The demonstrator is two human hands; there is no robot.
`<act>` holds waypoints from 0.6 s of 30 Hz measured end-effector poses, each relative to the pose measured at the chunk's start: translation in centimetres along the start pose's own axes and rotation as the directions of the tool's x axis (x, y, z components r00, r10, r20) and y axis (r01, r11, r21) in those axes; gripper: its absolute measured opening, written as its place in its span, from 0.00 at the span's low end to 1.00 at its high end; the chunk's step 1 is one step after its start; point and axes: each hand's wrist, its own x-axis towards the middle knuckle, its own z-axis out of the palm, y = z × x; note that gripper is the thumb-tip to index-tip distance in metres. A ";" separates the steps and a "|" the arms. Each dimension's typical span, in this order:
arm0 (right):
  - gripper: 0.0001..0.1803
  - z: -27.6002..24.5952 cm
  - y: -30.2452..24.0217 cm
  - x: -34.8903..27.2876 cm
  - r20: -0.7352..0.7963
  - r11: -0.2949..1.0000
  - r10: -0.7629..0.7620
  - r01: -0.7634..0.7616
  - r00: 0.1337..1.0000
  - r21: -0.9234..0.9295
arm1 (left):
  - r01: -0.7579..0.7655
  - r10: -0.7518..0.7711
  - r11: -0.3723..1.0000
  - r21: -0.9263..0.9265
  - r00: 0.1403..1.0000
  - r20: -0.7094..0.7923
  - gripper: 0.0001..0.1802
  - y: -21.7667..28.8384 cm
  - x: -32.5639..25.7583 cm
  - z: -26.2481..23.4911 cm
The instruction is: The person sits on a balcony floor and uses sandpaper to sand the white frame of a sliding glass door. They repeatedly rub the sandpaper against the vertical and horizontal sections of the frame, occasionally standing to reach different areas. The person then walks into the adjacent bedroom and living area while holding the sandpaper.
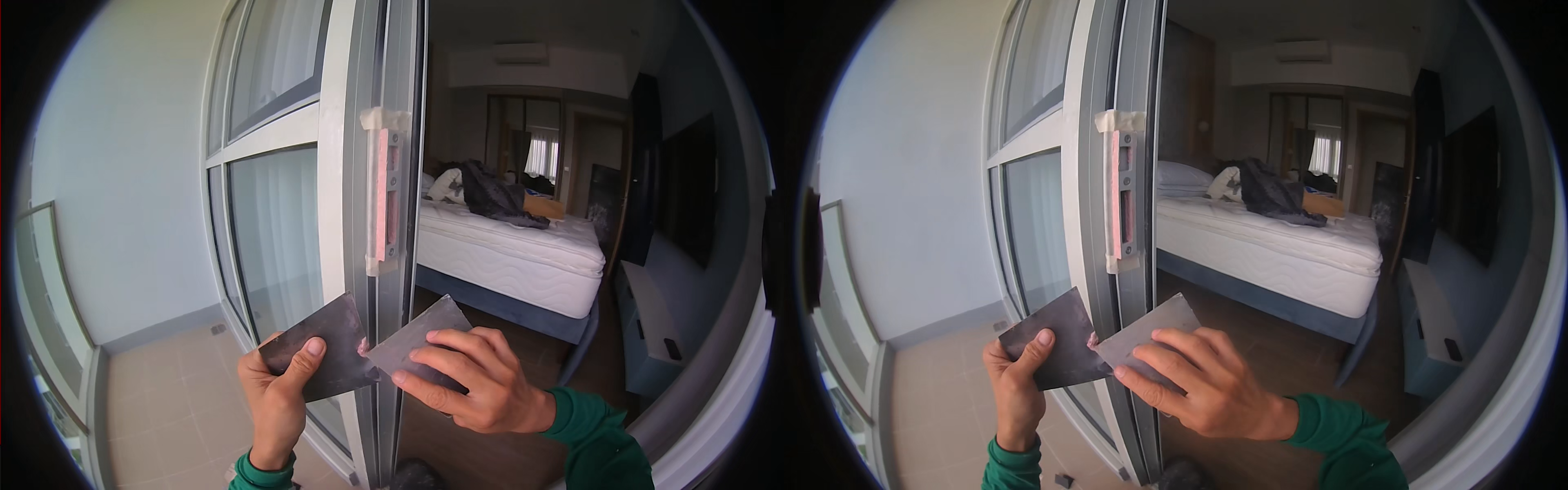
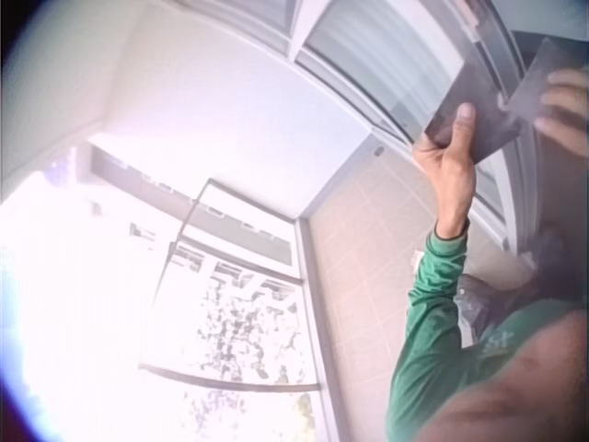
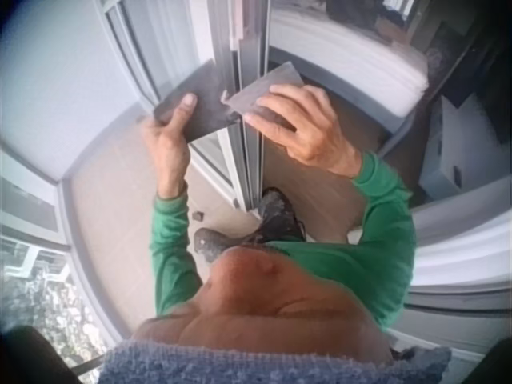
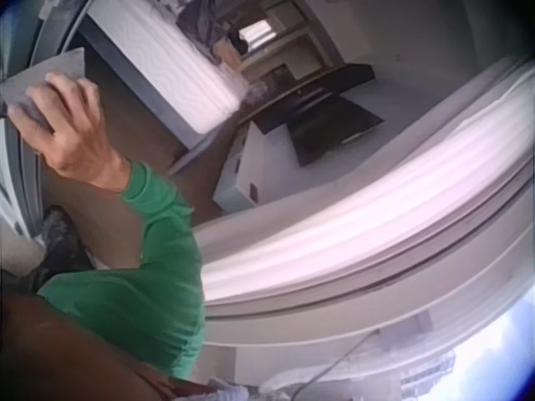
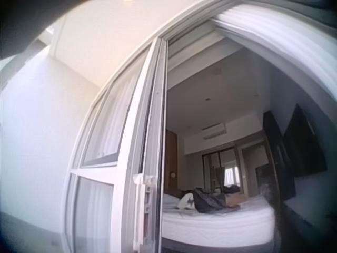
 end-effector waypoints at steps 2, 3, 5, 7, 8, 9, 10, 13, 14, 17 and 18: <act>0.18 -0.1 -0.1 0.3 0.024 1.000 -0.011 0.011 1.000 -0.017 | 0.002 -0.002 1.000 0.012 1.000 0.006 0.10 0.1 0.0 -0.1; 0.18 0.0 -0.2 0.4 0.033 1.000 -0.017 0.017 0.999 -0.023 | 0.004 -0.004 1.000 0.014 1.000 0.007 0.10 0.0 0.0 -0.2; 0.18 0.5 -0.3 0.4 0.046 0.999 -0.021 0.022 0.999 -0.032 | 0.005 -0.006 1.000 0.019 1.000 0.009 0.10 -0.1 0.0 -0.4; 0.18 0.6 -0.4 0.5 0.069 0.998 -0.031 0.035 0.997 -0.057 | -0.011 0.011 1.000 -0.002 1.000 -0.012 0.10 -0.1 0.0 -0.2; 0.18 0.6 -0.5 0.5 0.078 0.997 -0.038 0.043 0.996 -0.068 | -0.019 0.018 1.000 -0.013 1.000 -0.022 0.10 -0.1 0.0 -0.2; 0.18 0.5 -0.6 0.4 0.089 0.995 -0.043 0.050 0.995 -0.085 | -0.039 0.037 0.999 -0.019 0.997 -0.064 0.11 0.0 -0.1 -0.2; 0.18 0.5 -0.6 0.3 0.108 0.993 -0.064 0.074 0.992 -0.096 | -0.058 0.055 0.998 -0.027 0.993 -0.105 0.11 0.2 -0.2 -0.2; 0.20 -0.2 -0.4 0.5 0.168 0.982 -0.081 0.108 0.982 -0.156 | -0.166 0.152 0.984 -0.064 0.972 -0.179 0.09 -1.7 -0.4 -2.7; 0.21 -0.9 0.0 0.9 0.186 0.978 -0.058 0.093 0.981 -0.187 | -0.197 0.171 0.975 -0.103 0.961 -0.216 0.10 -1.8 -0.7 -3.2; 0.23 -2.3 2.0 4.4 0.012 0.945 -0.045 0.047 0.999 -0.324 | -0.228 0.180 0.966 -0.120 0.931 -0.319 0.13 -1.5 -1.8 -6.4; 0.22 -3.0 3.3 5.5 0.019 0.891 -0.097 0.095 0.995 -0.444 | -0.206 0.146 0.968 -0.146 0.928 -0.342 0.15 -2.5 -2.3 -6.9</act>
